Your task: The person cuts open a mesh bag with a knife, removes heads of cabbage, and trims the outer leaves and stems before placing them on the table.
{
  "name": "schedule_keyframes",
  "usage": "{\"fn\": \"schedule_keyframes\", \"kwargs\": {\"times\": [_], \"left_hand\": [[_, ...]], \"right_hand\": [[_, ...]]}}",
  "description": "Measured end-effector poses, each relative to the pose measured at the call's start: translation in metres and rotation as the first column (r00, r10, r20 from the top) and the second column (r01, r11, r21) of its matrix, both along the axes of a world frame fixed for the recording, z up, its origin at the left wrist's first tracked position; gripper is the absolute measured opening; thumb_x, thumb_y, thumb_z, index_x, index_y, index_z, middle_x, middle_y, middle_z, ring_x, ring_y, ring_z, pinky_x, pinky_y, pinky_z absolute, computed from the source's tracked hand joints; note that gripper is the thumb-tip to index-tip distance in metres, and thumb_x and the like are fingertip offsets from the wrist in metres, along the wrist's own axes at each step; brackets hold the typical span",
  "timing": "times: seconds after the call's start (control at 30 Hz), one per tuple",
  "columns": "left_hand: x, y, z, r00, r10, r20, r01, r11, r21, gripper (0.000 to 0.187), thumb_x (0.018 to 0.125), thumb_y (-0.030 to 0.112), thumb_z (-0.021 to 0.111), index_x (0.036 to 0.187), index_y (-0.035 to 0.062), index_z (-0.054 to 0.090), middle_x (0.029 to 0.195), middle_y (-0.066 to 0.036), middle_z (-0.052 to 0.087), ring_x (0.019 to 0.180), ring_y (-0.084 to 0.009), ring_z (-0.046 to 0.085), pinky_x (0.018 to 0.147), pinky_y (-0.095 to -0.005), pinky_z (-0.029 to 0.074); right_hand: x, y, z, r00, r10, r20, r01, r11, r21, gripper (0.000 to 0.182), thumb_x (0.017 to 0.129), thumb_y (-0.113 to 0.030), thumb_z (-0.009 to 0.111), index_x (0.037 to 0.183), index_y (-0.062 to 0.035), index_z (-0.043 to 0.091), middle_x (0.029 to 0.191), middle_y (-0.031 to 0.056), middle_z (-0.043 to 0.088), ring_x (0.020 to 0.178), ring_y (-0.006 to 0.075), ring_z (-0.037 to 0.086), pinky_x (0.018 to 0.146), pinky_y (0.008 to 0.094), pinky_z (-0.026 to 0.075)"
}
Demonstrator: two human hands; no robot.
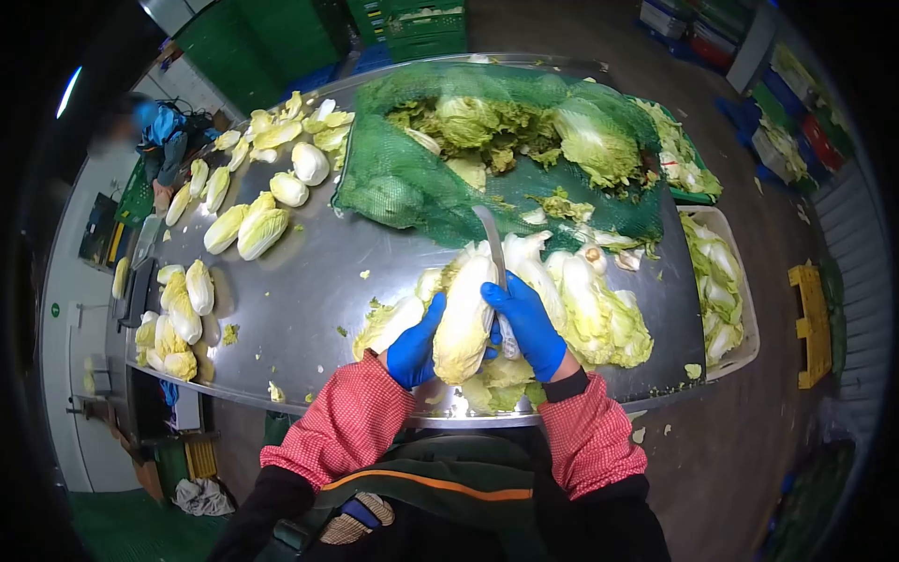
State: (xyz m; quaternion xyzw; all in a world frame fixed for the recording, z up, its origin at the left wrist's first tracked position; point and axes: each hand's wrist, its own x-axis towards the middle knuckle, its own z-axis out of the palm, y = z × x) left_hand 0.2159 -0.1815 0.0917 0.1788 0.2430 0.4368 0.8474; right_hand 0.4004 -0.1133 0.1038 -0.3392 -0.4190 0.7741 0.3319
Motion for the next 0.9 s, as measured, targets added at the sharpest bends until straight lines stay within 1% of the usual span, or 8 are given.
{"fn": "schedule_keyframes", "kwargs": {"times": [0.03,0.13,0.27,0.4,0.63,0.73,0.87,0.9], "left_hand": [[0.0,-0.004,0.003,0.997,0.016,0.075,-0.016,1.0,-0.007,0.066,0.099,0.05,0.035,0.145,0.003,0.029,0.136,-0.016,0.048,0.121,-0.0277,0.052,0.103,-0.037,0.042],[-0.023,-0.008,0.006,0.926,0.187,-0.329,-0.133,0.975,0.181,0.058,0.1,0.04,0.041,0.144,0.0026,0.03,0.134,-0.016,0.049,0.12,-0.0264,0.052,0.103,-0.0365,0.041],[-0.018,-0.015,0.015,0.686,0.406,-0.604,-0.233,0.909,0.346,0.068,0.09,0.025,0.065,0.143,-0.0017,0.03,0.135,-0.016,0.047,0.125,-0.0224,0.046,0.105,-0.0334,0.037],[-0.025,-0.02,0.001,0.744,0.412,-0.527,-0.283,0.908,0.31,0.071,0.088,0.032,0.065,0.142,0.0016,0.031,0.134,-0.014,0.048,0.124,-0.0236,0.047,0.106,-0.0353,0.037],[-0.045,-0.032,-0.002,0.945,0.313,-0.092,-0.307,0.949,0.072,0.055,0.099,0.042,0.045,0.135,0.0003,0.043,0.125,-0.016,0.056,0.113,-0.0256,0.056,0.099,-0.0363,0.044],[-0.066,-0.024,-0.047,0.814,0.147,0.561,-0.183,0.983,0.009,0.063,0.098,0.049,0.04,0.143,0.0056,0.035,0.139,-0.016,0.046,0.123,-0.0259,0.051,0.103,-0.0421,0.041],[-0.081,-0.034,-0.014,0.957,0.282,-0.069,-0.29,0.93,-0.227,0.061,0.099,0.049,0.039,0.141,0.0051,0.038,0.132,-0.015,0.053,0.118,-0.0264,0.055,0.101,-0.0385,0.043],[-0.08,-0.034,-0.016,0.947,0.32,-0.035,-0.321,0.932,-0.168,0.061,0.099,0.049,0.04,0.14,0.0031,0.04,0.129,-0.015,0.055,0.116,-0.0264,0.056,0.101,-0.0361,0.044]], "right_hand": [[-0.008,-0.003,0.017,0.99,-0.026,0.137,0.022,0.999,0.03,0.046,0.09,-0.029,0.064,0.125,-0.003,0.051,0.074,-0.0002,0.057,0.054,0.0094,0.056,0.044,0.022,0.045],[-0.017,-0.01,0.038,0.849,-0.124,0.514,-0.046,0.952,0.304,0.049,0.086,-0.034,0.068,0.123,-0.0049,0.053,0.073,-0.0004,0.057,0.056,0.0094,0.057,0.045,0.022,0.044],[-0.035,-0.021,0.039,0.819,-0.162,0.55,-0.085,0.914,0.396,0.047,0.082,-0.03,0.071,0.119,-0.0059,0.056,0.073,0.0033,0.058,0.054,0.0119,0.056,0.05,0.0279,0.047],[-0.04,-0.018,0.027,0.863,-0.105,0.494,-0.114,0.912,0.393,0.042,0.083,-0.021,0.066,0.119,-0.0042,0.053,0.074,0.0041,0.057,0.055,0.0124,0.057,0.05,0.028,0.047],[-0.028,-0.014,0.035,0.992,0.13,0.007,-0.129,0.989,-0.066,0.036,0.085,-0.01,0.057,0.119,0.0034,0.053,0.07,0.0006,0.054,0.052,0.0069,0.049,0.046,0.0222,0.043],[-0.024,-0.008,0.023,0.995,0.095,0.008,-0.094,0.992,-0.087,0.035,0.086,-0.01,0.055,0.119,0.0029,0.054,0.068,-0.0002,0.054,0.051,0.006,0.048,0.045,0.0217,0.041],[-0.065,-0.027,0.032,0.969,0.089,0.232,-0.083,0.996,-0.035,0.045,0.089,-0.022,0.061,0.127,0.0003,0.05,0.073,0.0018,0.059,0.054,0.0083,0.052,0.049,0.0194,0.043],[-0.078,-0.032,0.021,0.952,0.078,0.296,-0.101,0.993,0.063,0.052,0.087,-0.028,0.064,0.129,-0.0029,0.049,0.076,0.0036,0.061,0.06,0.0113,0.058,0.051,0.0218,0.045]]}}
